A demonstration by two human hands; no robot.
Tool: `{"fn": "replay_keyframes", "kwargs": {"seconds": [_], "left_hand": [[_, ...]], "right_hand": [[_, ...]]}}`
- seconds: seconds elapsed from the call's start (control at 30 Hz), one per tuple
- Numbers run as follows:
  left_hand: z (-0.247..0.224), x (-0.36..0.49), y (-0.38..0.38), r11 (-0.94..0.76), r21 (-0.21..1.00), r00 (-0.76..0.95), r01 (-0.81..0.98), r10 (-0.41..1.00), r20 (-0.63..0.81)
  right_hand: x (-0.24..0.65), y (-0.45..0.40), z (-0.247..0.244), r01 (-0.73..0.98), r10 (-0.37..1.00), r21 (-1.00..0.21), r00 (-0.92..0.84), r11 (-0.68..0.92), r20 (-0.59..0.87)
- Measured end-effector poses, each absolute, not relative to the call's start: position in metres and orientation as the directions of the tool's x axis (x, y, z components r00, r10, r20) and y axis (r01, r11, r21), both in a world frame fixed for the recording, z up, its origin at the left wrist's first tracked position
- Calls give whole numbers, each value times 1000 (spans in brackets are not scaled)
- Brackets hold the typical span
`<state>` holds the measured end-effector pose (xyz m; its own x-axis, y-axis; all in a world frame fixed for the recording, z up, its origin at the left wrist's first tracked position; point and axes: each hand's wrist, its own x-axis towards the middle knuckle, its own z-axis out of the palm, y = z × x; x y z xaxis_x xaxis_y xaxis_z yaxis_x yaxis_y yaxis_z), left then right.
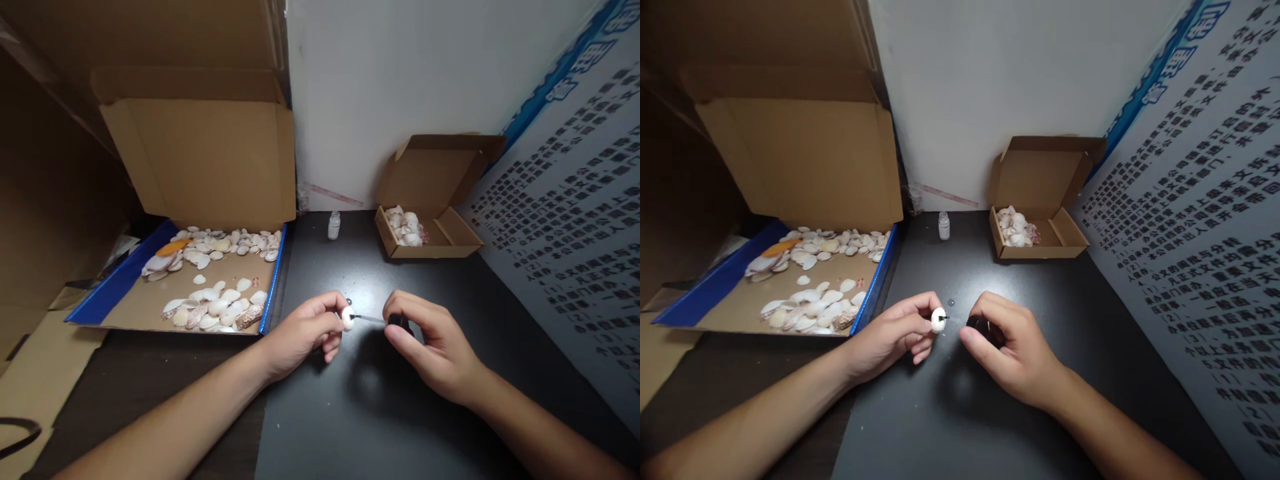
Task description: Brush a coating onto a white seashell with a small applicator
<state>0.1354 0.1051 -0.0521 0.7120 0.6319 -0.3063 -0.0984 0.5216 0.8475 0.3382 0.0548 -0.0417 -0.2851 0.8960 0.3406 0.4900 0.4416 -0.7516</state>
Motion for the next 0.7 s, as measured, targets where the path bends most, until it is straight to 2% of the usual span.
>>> {"fn": "replay_keyframes", "kwargs": {"seconds": [0.1,0.27,0.43,0.6,0.7], "left_hand": [[-51,135,105,527,844,714,-100,628,-308],[-50,136,105,528,843,706,-99,635,-315],[-50,136,105,527,844,707,-99,634,-314],[-51,135,105,527,845,707,-90,632,-318],[-51,135,105,520,849,711,-95,632,-308]], "right_hand": [[339,54,-42,549,906,-722,-234,422,352],[338,53,-42,471,891,-758,-289,452,352],[338,54,-42,548,903,-717,-241,430,357],[338,53,-42,441,888,-775,-299,452,349],[338,54,-41,515,906,-746,-258,422,334]]}}
